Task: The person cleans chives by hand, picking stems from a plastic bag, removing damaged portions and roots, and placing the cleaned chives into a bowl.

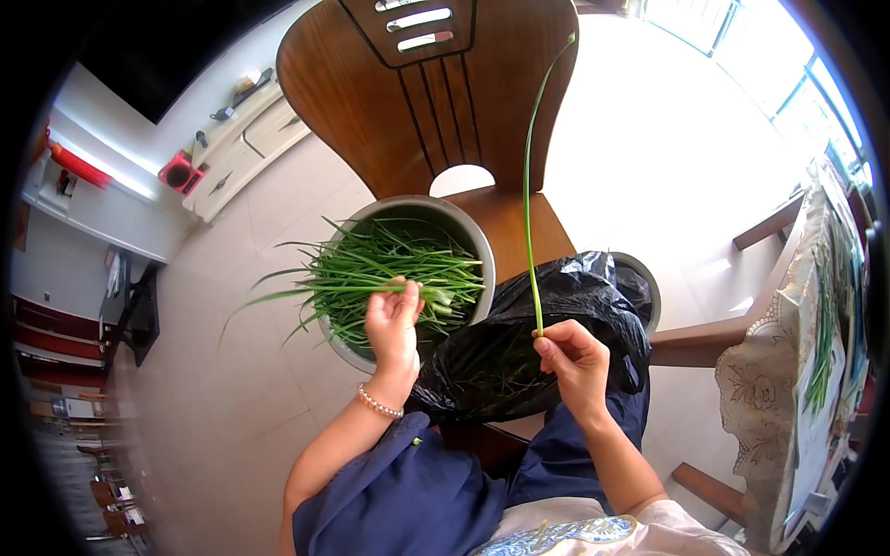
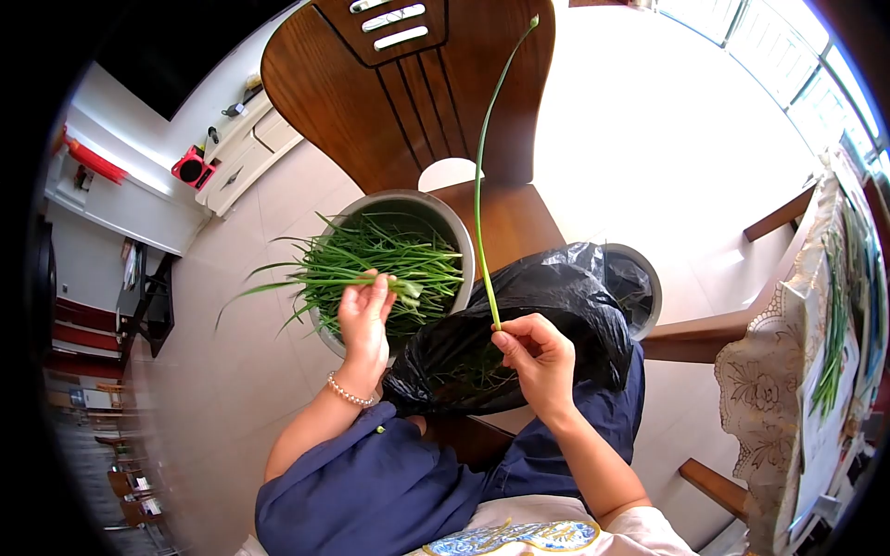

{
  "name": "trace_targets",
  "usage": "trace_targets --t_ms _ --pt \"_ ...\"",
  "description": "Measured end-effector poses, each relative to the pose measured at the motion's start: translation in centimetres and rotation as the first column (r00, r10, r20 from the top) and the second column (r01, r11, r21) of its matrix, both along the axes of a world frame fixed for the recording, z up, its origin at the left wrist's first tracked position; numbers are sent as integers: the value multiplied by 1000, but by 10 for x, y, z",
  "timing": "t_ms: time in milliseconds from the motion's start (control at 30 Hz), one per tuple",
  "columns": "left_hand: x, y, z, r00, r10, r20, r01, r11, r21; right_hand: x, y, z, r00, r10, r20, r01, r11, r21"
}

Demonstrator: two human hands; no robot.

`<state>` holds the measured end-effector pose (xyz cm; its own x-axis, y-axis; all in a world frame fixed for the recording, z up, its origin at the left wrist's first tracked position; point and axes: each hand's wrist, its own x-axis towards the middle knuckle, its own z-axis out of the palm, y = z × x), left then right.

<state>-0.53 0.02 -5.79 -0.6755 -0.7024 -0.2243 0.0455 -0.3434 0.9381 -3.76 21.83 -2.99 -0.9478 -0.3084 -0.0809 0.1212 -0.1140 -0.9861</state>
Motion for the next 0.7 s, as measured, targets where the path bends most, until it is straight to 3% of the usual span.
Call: trace_targets --t_ms 33,67,133,200,267,300,333,400,433,500,533,633,700 --pt "0 -2 -5 995 -95 5 94 992 80 1 0 0 1000 1 0 -1 1000 0" --pt "0 -4 -8 966 -208 154 173 962 211 3 0 -1 999 17 31 -16 1000 -20" --pt "3 11 -7 908 -220 356 139 961 238 5 -1 0 998 30 60 -28 999 -36" --pt "7 13 -1 895 -277 350 222 956 191 6 -2 0 993 66 97 -62 997 -46" --pt "6 14 15 892 -296 341 352 929 -114 8 -2 -1 993 78 86 -75 997 -35" --pt "8 5 -14 878 -355 322 457 822 -339 8 -2 -1 992 87 91 -86 996 -17" --pt "11 7 -9 847 -393 358 504 807 -308 8 -2 0 991 96 95 -97 995 0" --pt "13 12 3 819 -374 434 551 725 -414 8 -2 0 986 125 113 -125 992 -3" --pt "11 18 13 819 -376 434 552 724 -414 8 -2 0 979 153 134 -153 988 -6" --pt "8 30 39 818 -569 82 574 802 -165 8 -1 1 965 208 161 -209 978 -15" --pt "8 33 54 754 -651 84 655 737 -167 7 -2 2 947 264 185 -264 964 -27" --pt "7 37 63 752 -651 103 659 738 -149 4 0 3 896 357 262 -352 933 -70" --pt "6 38 61 824 -561 79 566 810 -155 3 1 5 855 414 312 -403 909 -102"
